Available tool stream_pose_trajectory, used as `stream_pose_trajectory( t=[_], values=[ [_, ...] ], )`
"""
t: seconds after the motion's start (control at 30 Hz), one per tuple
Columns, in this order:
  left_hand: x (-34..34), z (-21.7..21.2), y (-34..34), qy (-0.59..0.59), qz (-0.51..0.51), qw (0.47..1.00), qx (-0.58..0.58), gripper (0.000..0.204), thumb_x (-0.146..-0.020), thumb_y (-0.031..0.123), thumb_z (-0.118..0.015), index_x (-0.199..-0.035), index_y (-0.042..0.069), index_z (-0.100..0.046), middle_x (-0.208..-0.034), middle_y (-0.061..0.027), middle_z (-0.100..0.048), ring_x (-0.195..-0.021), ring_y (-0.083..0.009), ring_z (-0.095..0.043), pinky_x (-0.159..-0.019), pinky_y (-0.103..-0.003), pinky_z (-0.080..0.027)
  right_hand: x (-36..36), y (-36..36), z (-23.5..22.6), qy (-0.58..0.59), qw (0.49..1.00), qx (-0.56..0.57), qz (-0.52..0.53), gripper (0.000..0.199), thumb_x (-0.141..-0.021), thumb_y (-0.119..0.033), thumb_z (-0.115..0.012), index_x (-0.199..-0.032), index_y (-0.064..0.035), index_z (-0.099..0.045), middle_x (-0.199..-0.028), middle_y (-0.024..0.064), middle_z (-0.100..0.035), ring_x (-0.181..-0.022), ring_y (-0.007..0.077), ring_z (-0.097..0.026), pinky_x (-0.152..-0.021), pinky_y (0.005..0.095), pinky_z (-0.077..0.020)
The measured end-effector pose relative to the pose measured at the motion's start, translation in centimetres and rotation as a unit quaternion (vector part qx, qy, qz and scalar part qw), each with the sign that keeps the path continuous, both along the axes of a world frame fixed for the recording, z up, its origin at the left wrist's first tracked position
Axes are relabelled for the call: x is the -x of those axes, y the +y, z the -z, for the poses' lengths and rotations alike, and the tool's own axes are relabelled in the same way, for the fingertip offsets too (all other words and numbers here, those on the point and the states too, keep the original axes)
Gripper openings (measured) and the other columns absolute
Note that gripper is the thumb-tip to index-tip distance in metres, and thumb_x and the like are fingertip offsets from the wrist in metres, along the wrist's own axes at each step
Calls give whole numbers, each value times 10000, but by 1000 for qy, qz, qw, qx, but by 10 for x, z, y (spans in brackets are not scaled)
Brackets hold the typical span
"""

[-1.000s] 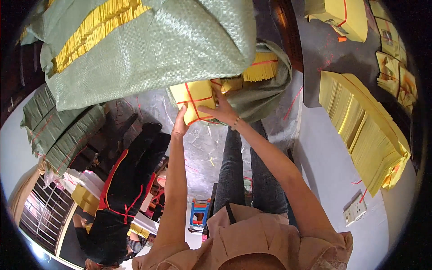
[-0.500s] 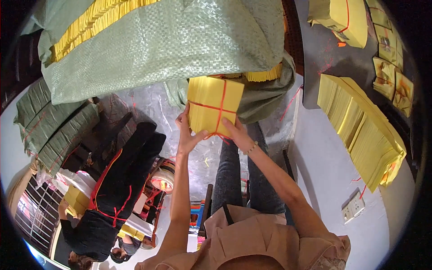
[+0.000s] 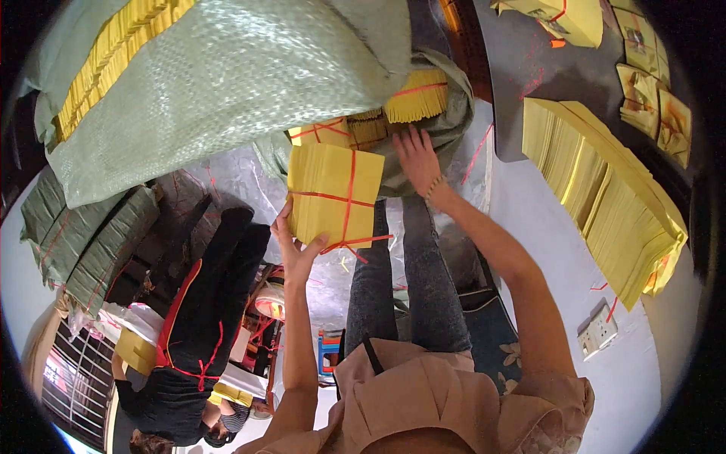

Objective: The person is sorting, stacking, and packing bundles of yellow paper into large bags.

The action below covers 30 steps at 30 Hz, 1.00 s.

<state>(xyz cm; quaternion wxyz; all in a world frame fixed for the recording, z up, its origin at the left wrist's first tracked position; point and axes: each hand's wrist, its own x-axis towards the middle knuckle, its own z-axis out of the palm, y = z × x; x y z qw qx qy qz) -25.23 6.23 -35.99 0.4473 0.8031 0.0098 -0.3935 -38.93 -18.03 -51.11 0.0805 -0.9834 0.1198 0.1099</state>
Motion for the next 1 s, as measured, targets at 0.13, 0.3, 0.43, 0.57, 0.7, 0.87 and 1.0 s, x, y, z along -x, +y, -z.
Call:
stream_pose_trajectory(
  t=[0.13, 0.3, 0.43, 0.57, 0.7, 0.87, 1.0],
  values=[
    [12, -11, -22, -99, 141, 981, -87, 952, -565, 231, -808, -1380, 78, -342, -1233, -172, -298, -1214, -324, -330, -1000, -465, -379, 32, 7, 19, 221, 971, -27, -90, 207, -789, -120, -552, -940, -56, -680, -960, 84, -625, -988, 230, -567, -1024, 418, -335],
    [40, -5, -62, -175, 205, 954, -130, 979, -530, 355, -813, -1347, 61, -360, -1241, -297, -299, -1179, -446, -317, -988, -515, -337, 88, 19, -17, 105, 990, -42, -84, 121, -751, -109, -559, -776, -73, -672, -797, 55, -589, -836, 211, -590, -993, 378, -366],
    [56, 22, -89, -165, 243, 936, -194, 968, -532, 401, -797, -1333, 59, -376, -1243, -297, -307, -1175, -470, -319, -970, -529, -353, 99, 5, -32, 75, 992, -76, -69, 124, -751, -109, -546, -770, -70, -661, -784, 55, -580, -847, 212, -593, -984, 380, -373],
    [54, 57, -114, -147, 287, 913, -248, 991, -486, 496, -793, -1294, 46, -438, -1228, -276, -339, -1129, -469, -358, -868, -523, -436, 89, -4, -39, 92, 987, -94, -94, 127, -760, -114, -540, -790, -74, -656, -809, 51, -583, -873, 212, -587, -1002, 381, -356],
    [53, 76, -165, -91, 313, 897, -298, 1027, -476, 586, -771, -1281, 34, -452, -1222, -265, -363, -1091, -454, -410, -905, -509, -410, 96, -7, -44, 107, 987, -97, -73, 131, -760, -117, -540, -808, -77, -655, -825, 54, -592, -905, 211, -583, -1010, 379, -347],
    [50, 108, -215, -81, 349, 857, -371, 1093, -503, 697, -723, -1310, 20, -432, -1287, -290, -346, -1147, -471, -414, -980, -522, -343, 96, -8, -42, 61, 991, -112, -50, 125, -733, -82, -548, -821, -57, -633, -829, 66, -595, -886, 218, -579, -1015, 405, -362],
    [75, 128, -203, -85, 115, 940, -309, 1136, -567, 653, -763, -1383, -5, -325, -1318, -295, -323, -1200, -449, -405, -1033, -497, -323, 100, -24, -58, 26, 990, -139, -19, 177, -726, -66, -553, -884, -45, -630, -894, 68, -594, -944, 218, -569, -1015, 409, -361]
  ],
)
